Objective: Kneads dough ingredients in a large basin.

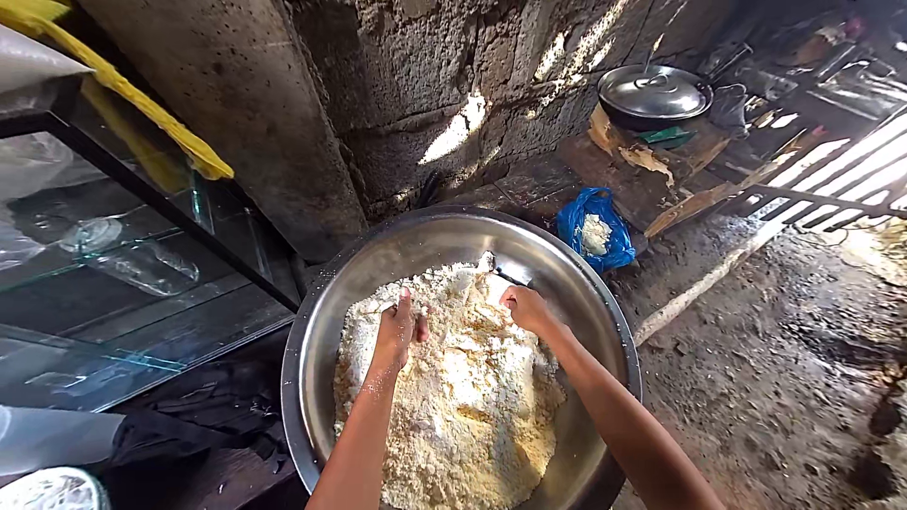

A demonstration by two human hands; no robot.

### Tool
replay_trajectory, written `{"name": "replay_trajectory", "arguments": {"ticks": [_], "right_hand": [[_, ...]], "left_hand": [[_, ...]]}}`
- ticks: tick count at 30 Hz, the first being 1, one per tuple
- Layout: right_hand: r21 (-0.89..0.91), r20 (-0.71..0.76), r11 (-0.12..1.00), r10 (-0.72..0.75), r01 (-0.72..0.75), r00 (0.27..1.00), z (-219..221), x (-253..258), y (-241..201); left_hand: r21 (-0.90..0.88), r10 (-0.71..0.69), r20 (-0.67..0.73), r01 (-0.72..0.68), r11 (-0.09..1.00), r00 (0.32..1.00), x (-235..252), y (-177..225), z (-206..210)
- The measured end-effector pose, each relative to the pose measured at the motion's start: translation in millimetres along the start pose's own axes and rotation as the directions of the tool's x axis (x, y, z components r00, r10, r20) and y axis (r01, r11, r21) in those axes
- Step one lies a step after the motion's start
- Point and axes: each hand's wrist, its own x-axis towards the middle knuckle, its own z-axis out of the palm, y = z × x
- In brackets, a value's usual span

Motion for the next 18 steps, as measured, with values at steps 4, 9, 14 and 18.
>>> {"name": "replay_trajectory", "arguments": {"ticks": [4,9,14,18], "right_hand": [[0.136,-0.065,0.989,-0.05,0.058,0.997,-9.3,-1.9,2.9],[0.014,-0.072,0.968,-0.249,0.251,0.966,11.4,12.8,-27.6],[-0.101,-0.038,0.896,-0.438,0.433,0.898,50.2,39.1,-50.5],[-0.118,0.058,0.888,-0.441,0.444,0.896,42.5,41.1,-56.9]], "left_hand": [[0.094,0.118,0.094,-0.126,0.988,0.989,8.1,-5.9,1.5],[-0.037,0.18,-0.055,-0.182,0.983,0.982,12.8,1.7,7.3],[0.357,0.301,0.233,-0.369,0.858,0.925,-2.9,-8.3,-5.9],[0.632,0.0,0.689,-0.6,0.49,0.725,-31.9,-12.9,11.8]]}}
